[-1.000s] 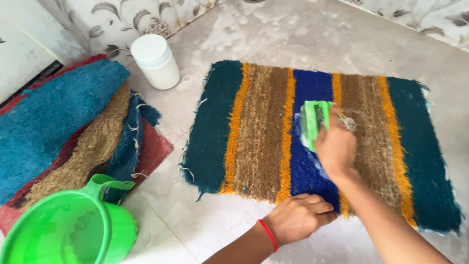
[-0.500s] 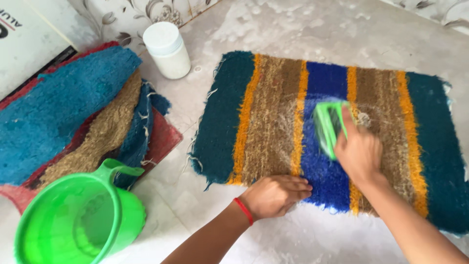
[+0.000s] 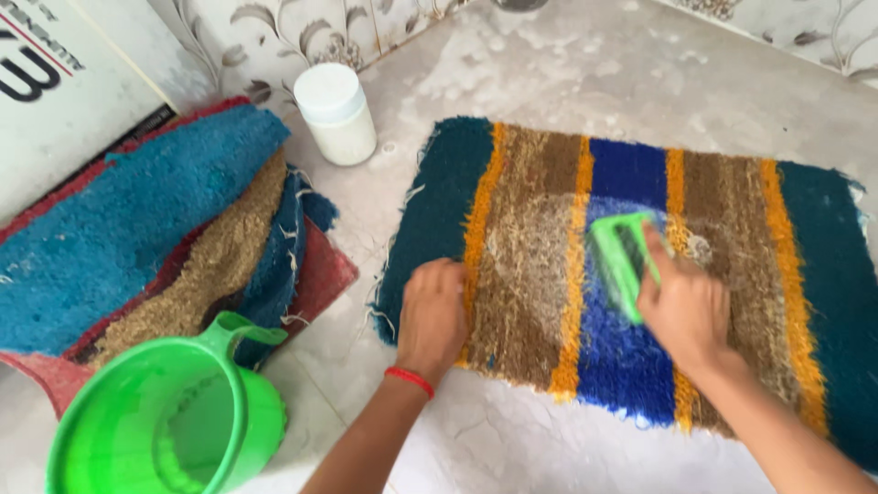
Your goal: The person scrubs a multi-colored striped rug with a green brush and soapy water while sitting on the floor, then uses a green pitcher to pour water and rinse the rug.
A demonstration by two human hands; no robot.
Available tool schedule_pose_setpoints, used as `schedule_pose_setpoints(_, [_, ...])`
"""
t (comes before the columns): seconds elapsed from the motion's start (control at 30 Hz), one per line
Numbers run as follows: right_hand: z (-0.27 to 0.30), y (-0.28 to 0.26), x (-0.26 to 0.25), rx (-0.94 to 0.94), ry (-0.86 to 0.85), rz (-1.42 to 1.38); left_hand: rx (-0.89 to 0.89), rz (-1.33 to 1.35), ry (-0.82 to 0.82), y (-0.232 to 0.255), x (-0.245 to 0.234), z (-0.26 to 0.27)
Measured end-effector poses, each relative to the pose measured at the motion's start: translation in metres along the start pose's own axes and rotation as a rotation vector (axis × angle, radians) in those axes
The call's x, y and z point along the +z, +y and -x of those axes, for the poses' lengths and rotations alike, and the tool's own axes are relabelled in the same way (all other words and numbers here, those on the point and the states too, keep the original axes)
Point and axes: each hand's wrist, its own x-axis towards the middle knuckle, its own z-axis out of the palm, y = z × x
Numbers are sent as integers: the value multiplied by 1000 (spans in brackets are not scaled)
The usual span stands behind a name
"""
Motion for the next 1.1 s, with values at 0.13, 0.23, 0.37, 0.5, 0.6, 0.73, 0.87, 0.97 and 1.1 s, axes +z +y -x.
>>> schedule_pose_setpoints(0.13, [-78,-33,27,104,-3,-177,-197,-67,4,-1,7,-2])
schedule_pose_setpoints(0.23, [-90,-101,49,-119,31,-266,-292,84,61,-6,3,-8])
schedule_pose_setpoints(0.37, [-17,-118,44,-345,68,-427,-462,278,148,-12,-2,-5])
schedule_pose_setpoints(0.5, [23,-43,15,-324,-12,-209,-475,319,336,-13,0,-5])
schedule_pose_setpoints(0.6, [-31,-26,22,26,-29,-119,-510,355,413,-10,1,-1])
schedule_pose_setpoints(0.73, [-106,-125,64,90,202,-341,-621,526,468,-9,-2,-5])
schedule_pose_setpoints(0.87, [-55,-250,55,-311,27,-425,-724,708,564,-18,-1,-10])
schedule_pose_setpoints(0.97, [-1,-219,27,-398,83,-552,-750,778,579,-21,2,-3])
schedule_pose_setpoints(1.1, [-4,-131,4,-605,238,-289,-613,631,476,-19,2,2])
